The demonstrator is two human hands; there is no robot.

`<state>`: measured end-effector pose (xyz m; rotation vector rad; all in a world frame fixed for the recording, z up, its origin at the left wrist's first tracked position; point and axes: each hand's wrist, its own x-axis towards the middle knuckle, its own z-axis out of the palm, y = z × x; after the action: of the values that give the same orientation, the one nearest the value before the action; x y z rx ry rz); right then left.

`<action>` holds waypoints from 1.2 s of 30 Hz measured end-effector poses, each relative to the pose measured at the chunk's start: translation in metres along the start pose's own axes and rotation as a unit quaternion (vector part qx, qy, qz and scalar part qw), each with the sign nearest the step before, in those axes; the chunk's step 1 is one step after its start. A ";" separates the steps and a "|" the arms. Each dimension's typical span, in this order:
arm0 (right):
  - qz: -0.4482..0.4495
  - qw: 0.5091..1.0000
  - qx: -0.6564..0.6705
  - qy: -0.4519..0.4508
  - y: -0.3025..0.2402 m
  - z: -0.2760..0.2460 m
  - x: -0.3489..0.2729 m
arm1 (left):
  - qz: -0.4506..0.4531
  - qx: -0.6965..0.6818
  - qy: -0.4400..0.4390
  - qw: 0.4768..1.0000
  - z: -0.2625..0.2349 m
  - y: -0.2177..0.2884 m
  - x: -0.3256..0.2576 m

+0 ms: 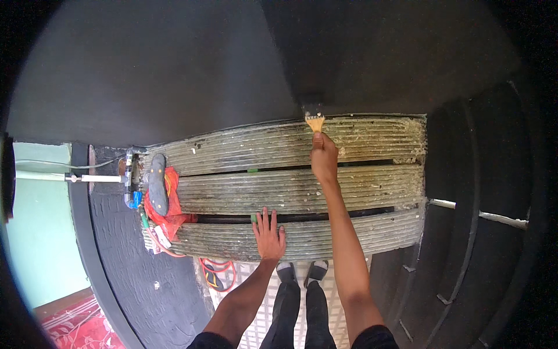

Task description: Apply black paint to a surface using a brush and dip the brush into a paint bucket periodically.

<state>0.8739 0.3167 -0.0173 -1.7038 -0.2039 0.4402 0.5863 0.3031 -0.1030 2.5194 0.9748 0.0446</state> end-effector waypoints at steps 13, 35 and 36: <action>0.107 0.990 -0.091 -0.003 -0.063 -0.006 -0.008 | -0.002 0.001 0.006 1.000 -0.005 -0.007 0.002; -0.118 0.991 0.061 -0.027 -0.206 -0.011 -0.019 | -0.004 -0.001 0.005 1.000 -0.004 -0.005 0.002; -0.126 0.991 0.043 -0.021 -0.175 -0.008 -0.005 | -0.002 -0.005 0.004 1.000 -0.002 -0.001 0.002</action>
<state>0.8923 0.3397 0.1556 -1.5613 -0.4201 0.2919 0.5863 0.3057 -0.1023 2.5107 0.9805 0.0591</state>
